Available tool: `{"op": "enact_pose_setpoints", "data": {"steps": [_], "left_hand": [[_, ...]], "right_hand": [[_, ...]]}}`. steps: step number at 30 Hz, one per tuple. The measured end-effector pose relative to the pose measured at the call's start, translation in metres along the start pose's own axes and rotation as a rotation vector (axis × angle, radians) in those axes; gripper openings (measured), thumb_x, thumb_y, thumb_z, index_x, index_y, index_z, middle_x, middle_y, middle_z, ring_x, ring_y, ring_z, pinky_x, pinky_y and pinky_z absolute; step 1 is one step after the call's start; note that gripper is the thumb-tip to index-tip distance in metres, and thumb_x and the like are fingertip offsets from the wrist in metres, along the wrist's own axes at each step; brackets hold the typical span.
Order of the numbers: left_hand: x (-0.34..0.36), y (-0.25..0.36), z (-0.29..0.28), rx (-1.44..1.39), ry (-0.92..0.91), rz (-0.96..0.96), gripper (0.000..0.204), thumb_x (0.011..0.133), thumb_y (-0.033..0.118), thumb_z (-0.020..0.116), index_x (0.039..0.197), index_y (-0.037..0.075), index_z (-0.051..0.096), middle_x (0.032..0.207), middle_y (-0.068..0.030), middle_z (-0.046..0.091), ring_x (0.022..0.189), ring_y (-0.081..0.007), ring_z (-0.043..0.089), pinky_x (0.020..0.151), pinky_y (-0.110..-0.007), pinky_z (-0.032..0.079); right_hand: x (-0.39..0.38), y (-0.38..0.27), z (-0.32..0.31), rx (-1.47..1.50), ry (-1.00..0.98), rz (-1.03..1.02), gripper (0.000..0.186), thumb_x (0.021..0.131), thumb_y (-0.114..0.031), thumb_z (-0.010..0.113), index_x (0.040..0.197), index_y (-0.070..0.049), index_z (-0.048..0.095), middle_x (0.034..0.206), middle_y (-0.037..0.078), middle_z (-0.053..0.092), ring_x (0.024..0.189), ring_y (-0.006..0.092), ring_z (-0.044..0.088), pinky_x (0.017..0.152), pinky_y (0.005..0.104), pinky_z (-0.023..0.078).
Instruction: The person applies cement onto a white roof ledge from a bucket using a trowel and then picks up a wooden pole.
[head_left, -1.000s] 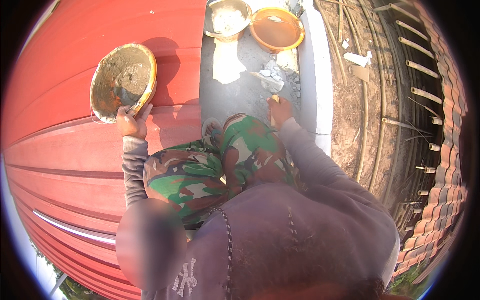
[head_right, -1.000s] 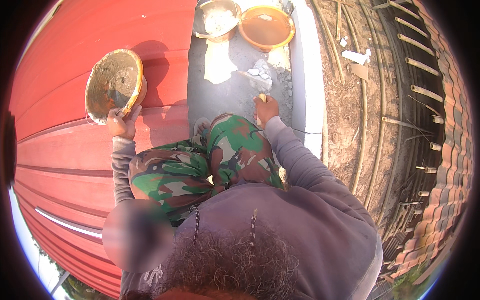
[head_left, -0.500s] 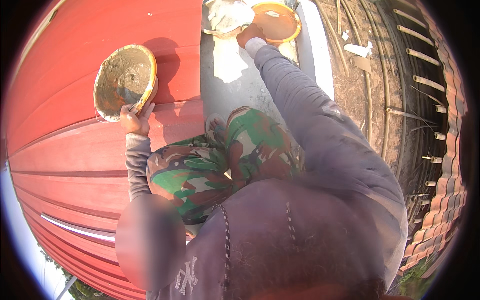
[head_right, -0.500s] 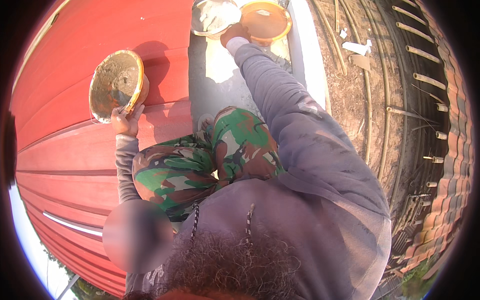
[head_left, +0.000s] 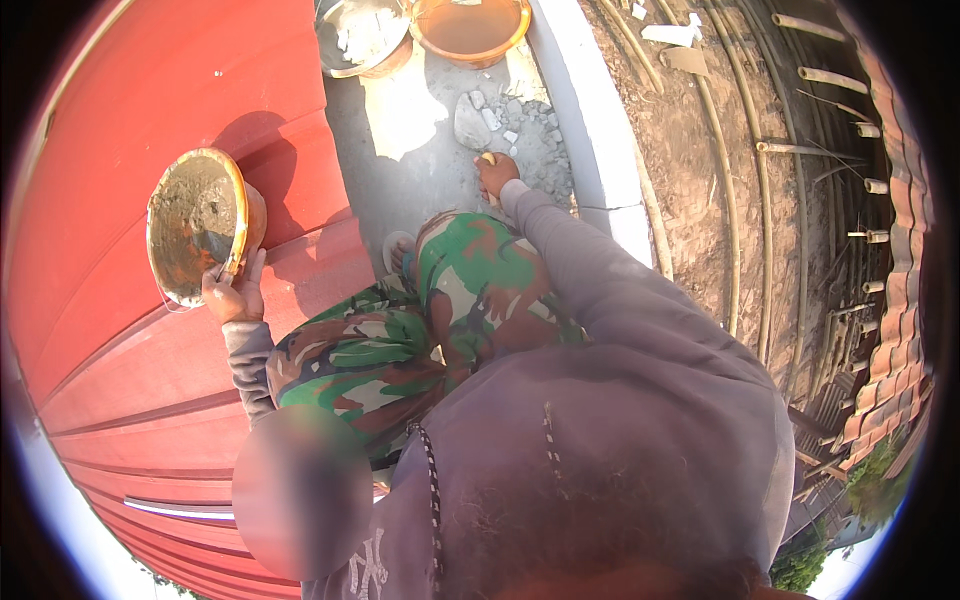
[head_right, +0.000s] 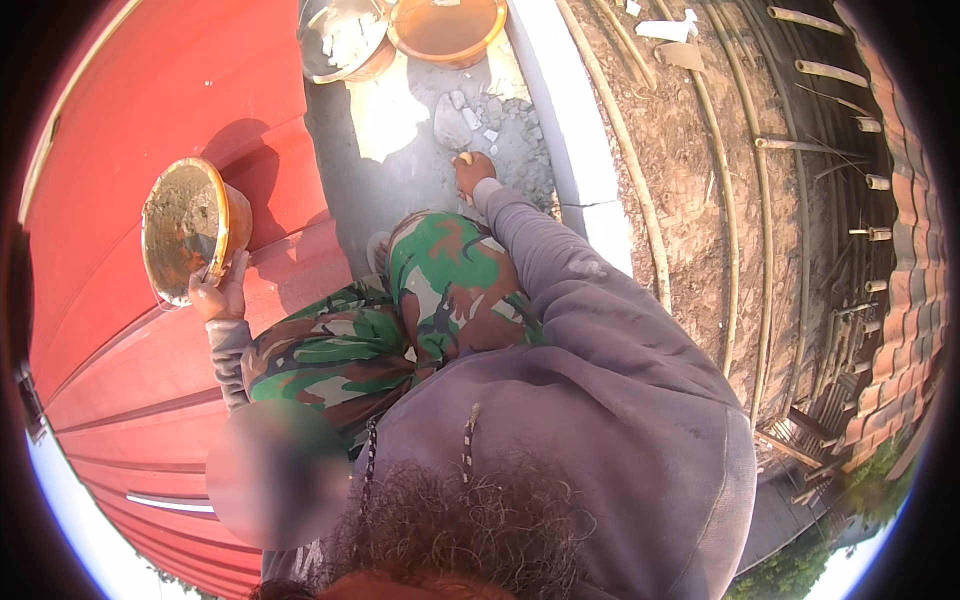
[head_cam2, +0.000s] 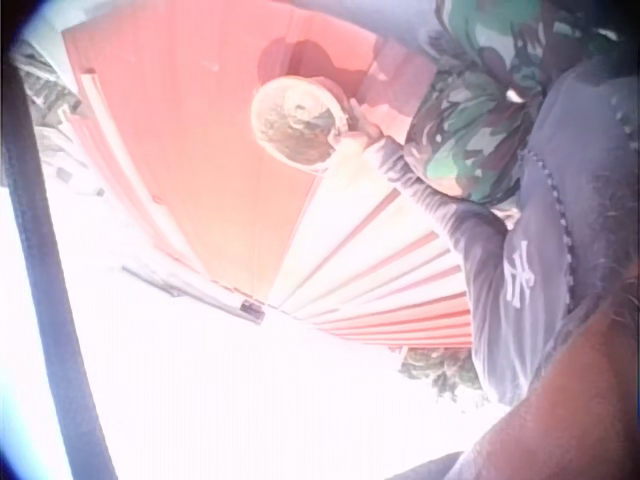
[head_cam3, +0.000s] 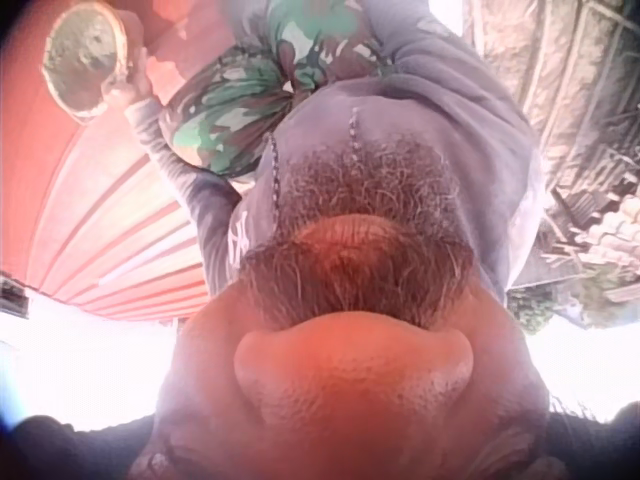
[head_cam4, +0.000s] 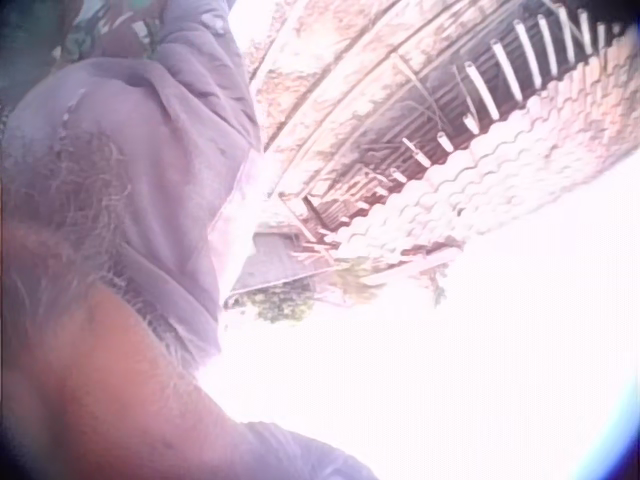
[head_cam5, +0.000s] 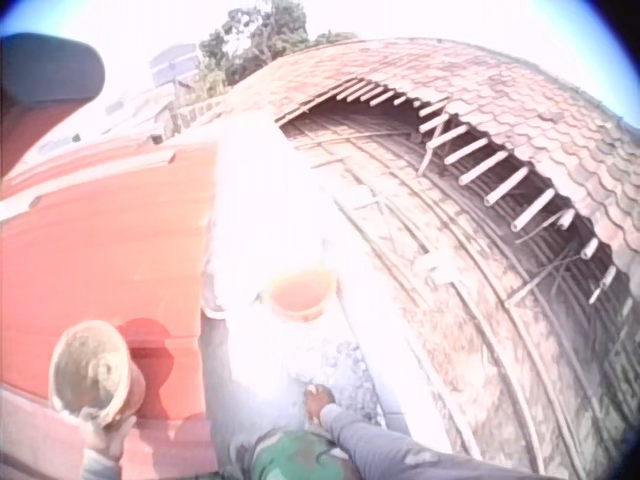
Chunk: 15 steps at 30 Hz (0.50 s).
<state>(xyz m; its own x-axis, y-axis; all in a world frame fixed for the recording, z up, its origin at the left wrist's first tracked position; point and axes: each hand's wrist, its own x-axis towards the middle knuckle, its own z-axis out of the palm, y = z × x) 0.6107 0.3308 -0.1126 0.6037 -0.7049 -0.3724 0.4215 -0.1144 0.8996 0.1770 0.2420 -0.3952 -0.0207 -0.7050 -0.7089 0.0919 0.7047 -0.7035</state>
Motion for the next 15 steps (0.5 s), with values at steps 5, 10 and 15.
{"op": "enact_pose_setpoints", "data": {"steps": [5,10,15], "left_hand": [[-0.004,0.0,0.011,-0.024,-0.036,-0.033,0.041,0.093,0.018,0.041,0.113,-0.016,0.052,0.118,-0.0341,0.062,0.121,-0.0558,0.057,0.11,-0.071,0.04],[0.004,-0.006,0.006,-0.046,-0.048,-0.015,0.035,0.094,0.019,0.042,0.105,-0.013,0.051,0.121,-0.0347,0.061,0.122,-0.0573,0.056,0.11,-0.071,0.041],[-0.003,-0.001,0.006,-0.056,-0.001,-0.015,0.032,0.093,0.015,0.042,0.106,-0.014,0.05,0.121,-0.0346,0.059,0.124,-0.0612,0.052,0.107,-0.073,0.042]], "right_hand": [[0.032,0.015,-0.004,-0.087,0.269,-0.103,0.025,0.098,-0.027,0.066,0.103,-0.002,0.063,0.069,0.008,0.059,0.053,0.0201,0.058,0.047,0.0379,0.048],[0.064,0.034,-0.056,-0.091,0.42,-0.089,0.036,0.09,-0.03,0.073,0.108,0.001,0.069,0.098,0.021,0.073,0.087,0.0331,0.072,0.078,0.0422,0.056],[0.042,0.011,-0.076,-0.427,0.592,-0.23,0.036,0.091,-0.031,0.072,0.108,0.0,0.069,0.108,0.022,0.073,0.102,0.0379,0.071,0.089,0.0444,0.054]]}}
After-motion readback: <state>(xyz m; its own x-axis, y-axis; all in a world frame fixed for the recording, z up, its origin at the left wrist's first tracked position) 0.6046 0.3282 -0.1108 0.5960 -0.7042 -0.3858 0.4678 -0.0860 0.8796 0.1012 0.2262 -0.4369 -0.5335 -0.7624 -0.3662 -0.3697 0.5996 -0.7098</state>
